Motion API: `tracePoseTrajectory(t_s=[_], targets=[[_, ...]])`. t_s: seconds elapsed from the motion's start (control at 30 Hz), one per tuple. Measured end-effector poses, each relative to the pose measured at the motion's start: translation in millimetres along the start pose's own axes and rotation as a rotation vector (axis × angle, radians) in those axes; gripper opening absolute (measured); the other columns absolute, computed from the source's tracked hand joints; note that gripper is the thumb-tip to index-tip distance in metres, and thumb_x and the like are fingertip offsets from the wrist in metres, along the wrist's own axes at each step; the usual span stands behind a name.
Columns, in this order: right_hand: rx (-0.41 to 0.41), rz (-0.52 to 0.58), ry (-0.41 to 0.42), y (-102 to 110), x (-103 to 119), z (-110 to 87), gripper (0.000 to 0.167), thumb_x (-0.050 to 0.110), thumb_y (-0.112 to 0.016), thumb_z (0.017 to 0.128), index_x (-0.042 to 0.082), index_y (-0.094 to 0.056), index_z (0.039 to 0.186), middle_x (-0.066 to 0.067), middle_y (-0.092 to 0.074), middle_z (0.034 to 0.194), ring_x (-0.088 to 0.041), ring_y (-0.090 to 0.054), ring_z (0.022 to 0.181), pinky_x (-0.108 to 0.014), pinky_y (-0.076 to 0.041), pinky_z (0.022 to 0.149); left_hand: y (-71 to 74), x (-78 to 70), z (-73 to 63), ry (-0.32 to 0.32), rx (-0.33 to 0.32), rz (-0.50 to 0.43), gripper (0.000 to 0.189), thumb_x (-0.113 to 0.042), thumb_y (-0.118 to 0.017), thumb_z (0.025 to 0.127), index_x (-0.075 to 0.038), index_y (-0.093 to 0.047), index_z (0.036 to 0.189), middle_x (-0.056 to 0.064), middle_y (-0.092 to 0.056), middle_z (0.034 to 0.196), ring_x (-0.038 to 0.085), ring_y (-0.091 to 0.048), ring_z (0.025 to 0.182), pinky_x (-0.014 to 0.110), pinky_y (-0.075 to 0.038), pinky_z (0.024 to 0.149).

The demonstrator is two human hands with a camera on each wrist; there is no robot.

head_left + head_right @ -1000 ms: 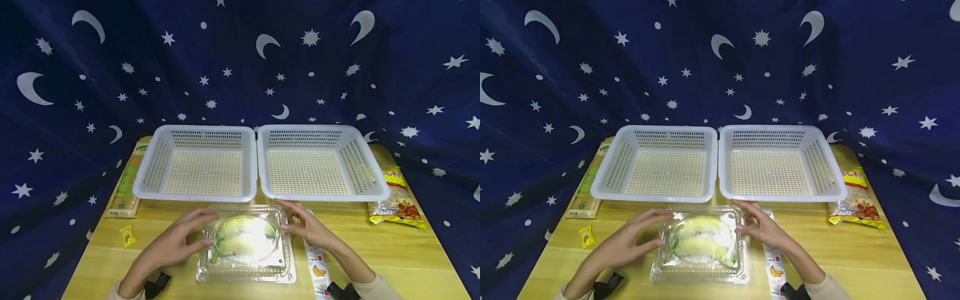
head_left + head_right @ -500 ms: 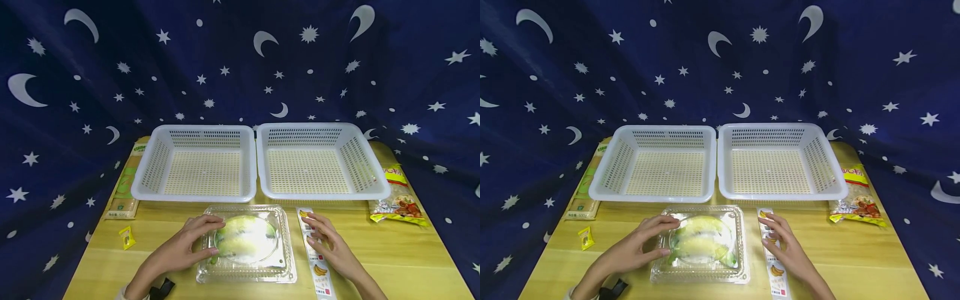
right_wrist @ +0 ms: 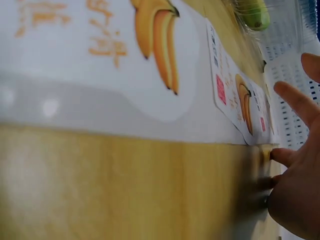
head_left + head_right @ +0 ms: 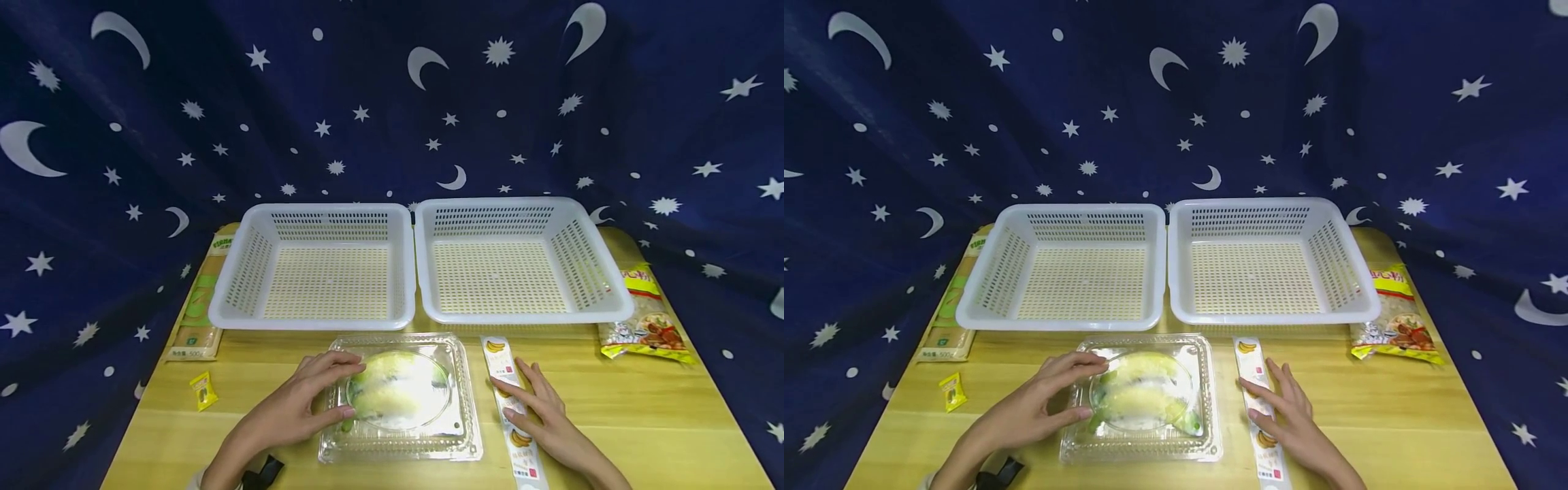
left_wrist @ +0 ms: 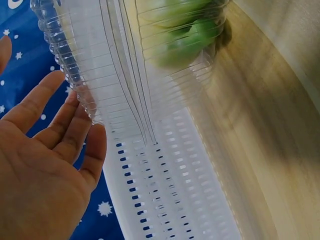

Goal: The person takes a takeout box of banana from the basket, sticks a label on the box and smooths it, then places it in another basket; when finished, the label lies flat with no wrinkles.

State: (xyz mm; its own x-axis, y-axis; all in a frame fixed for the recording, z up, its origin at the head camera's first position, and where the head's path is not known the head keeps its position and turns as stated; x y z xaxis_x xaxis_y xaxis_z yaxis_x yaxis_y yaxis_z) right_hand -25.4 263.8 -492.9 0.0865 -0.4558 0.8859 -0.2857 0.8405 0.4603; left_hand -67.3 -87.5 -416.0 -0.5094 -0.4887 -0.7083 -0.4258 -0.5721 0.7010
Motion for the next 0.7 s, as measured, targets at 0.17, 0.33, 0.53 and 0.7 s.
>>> tracePoseTrajectory(t_s=[0.17,0.33,0.53,0.7], targets=[[0.026,-0.004,0.029,-5.1,0.2,1.2,0.042,0.009,-0.058,0.095,0.013,-0.057,0.137,-0.034,0.002,0.157,-0.064,0.025,0.134,-0.081,0.025,0.091,-0.9,-1.1,-0.1,-0.003,0.006,0.006,0.055,-0.042,-0.062,0.094,-0.027,-0.047,0.144,-0.008,-0.043,0.147,0.014,-0.042,0.134,0.046,-0.044,0.098],[0.024,-0.015,0.022,-4.6,0.6,0.1,0.042,0.010,-0.058,0.096,0.013,-0.056,0.138,-0.033,0.002,0.158,-0.060,0.026,0.137,-0.080,0.025,0.093,-1.0,-2.7,-0.2,-0.003,0.009,0.012,0.054,-0.043,-0.062,0.094,-0.028,-0.047,0.144,-0.009,-0.043,0.147,0.015,-0.043,0.132,0.046,-0.044,0.097],[0.027,-0.006,0.031,-3.6,1.9,-1.6,0.043,0.009,-0.058,0.095,0.012,-0.056,0.138,-0.031,0.000,0.159,-0.051,0.028,0.140,-0.080,0.024,0.093,-0.9,-3.2,-0.3,0.008,0.013,0.015,0.054,-0.043,-0.062,0.094,-0.030,-0.047,0.144,-0.009,-0.042,0.148,0.016,-0.041,0.133,0.047,-0.045,0.096],[0.022,0.018,0.047,-3.7,3.1,-2.5,0.042,0.007,-0.058,0.094,0.007,-0.056,0.136,-0.033,-0.007,0.155,-0.015,0.030,0.145,-0.081,0.024,0.092,-1.2,-3.6,-0.3,0.012,0.012,0.025,0.054,-0.044,-0.062,0.094,-0.029,-0.048,0.143,-0.008,-0.043,0.147,0.017,-0.042,0.133,0.048,-0.045,0.096]])
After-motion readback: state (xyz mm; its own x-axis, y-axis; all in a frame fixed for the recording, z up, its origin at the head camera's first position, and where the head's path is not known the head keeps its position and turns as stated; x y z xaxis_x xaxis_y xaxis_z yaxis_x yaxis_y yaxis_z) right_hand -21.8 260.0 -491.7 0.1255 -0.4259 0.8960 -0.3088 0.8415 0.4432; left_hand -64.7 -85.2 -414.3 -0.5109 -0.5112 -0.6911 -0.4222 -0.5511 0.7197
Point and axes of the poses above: each hand's wrist, its own z-axis towards the middle knuckle, its own y-axis out of the back of the hand, x = y × z, the point moved 8 cm from there along z, towards the middle knuckle
